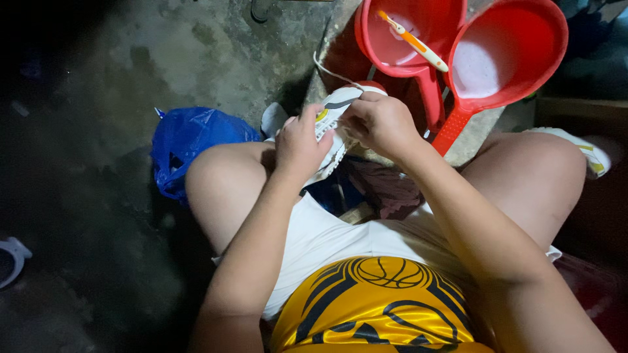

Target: The person removes the laces from a white sneaker, then threads the laces back through the eyelets and ties them. The shoe is held in the lap while the laces are manipulated by hand.

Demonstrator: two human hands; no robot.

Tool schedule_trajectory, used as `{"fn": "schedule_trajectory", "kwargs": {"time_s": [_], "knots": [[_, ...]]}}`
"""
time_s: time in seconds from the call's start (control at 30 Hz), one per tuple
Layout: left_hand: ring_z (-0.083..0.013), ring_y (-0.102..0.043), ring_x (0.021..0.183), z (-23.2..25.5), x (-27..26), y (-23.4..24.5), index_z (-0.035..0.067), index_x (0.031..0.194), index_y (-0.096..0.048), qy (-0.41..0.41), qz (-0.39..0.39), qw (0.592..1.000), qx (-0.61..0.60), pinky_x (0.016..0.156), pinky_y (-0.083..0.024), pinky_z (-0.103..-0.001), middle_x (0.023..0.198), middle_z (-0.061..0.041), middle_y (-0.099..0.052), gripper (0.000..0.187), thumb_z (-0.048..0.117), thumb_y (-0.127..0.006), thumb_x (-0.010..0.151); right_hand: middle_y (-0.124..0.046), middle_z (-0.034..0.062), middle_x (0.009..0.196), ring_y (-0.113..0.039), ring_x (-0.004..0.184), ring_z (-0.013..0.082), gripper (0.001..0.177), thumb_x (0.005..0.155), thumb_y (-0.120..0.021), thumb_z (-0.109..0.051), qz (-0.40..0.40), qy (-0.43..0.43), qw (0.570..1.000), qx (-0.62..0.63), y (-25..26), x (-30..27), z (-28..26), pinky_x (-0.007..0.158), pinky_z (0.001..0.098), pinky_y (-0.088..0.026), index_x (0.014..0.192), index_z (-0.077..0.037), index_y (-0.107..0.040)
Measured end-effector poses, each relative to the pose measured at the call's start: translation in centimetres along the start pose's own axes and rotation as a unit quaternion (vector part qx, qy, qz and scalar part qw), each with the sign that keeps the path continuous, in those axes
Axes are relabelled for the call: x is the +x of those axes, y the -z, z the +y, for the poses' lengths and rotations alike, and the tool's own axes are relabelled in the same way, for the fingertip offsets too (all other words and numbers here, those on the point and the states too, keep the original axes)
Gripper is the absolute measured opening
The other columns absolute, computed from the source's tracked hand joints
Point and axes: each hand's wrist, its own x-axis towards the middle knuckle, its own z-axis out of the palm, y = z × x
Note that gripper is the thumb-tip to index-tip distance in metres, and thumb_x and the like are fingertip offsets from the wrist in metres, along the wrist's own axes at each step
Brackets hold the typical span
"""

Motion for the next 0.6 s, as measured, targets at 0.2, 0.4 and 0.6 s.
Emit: {"fn": "schedule_trajectory", "kwargs": {"time_s": [0.2, 0.4, 0.6], "knots": [[-0.0446, -0.064, 0.102, -1.2, 0.1, -0.3, 0.008, 0.121, -0.06, -0.101, 0.036, 0.994, -0.037, 0.088, -0.049, -0.052, 0.106, -0.02, -0.072, 0.039, 0.022, -0.075, 0.088, -0.069, 0.0098, 0.095, -0.069, 0.087, 0.0329, 0.016, 0.08, -0.08, -0.01, 0.008, 0.004, 1.0, 0.001, -0.2, -0.1, 0.3, 0.074, 0.0418, -0.055, 0.094, -0.01, -0.073], [-0.0424, -0.065, 0.101, -1.2, 0.1, -0.1, 0.006, 0.114, -0.065, -0.099, 0.035, 0.993, -0.057, 0.088, -0.05, -0.05, 0.106, -0.018, -0.073, 0.03, 0.019, -0.073, 0.088, -0.067, 0.0089, 0.094, -0.068, 0.087, 0.0323, 0.019, 0.077, -0.081, -0.01, 0.0, -0.004, 1.0, 0.003, 0.1, 0.0, 0.2, 0.072, 0.041, -0.054, 0.095, -0.011, -0.074], [-0.0412, -0.066, 0.099, -1.2, 0.1, 0.0, 0.007, 0.113, -0.067, -0.103, 0.044, 0.992, -0.059, 0.087, -0.052, -0.049, 0.104, -0.017, -0.073, 0.028, 0.019, -0.074, 0.089, -0.067, 0.0082, 0.09, -0.067, 0.082, 0.0314, 0.018, 0.077, -0.082, -0.013, 0.005, -0.043, 0.999, 0.007, -0.1, 0.1, -0.3, 0.068, 0.0413, -0.053, 0.093, -0.012, -0.074]]}}
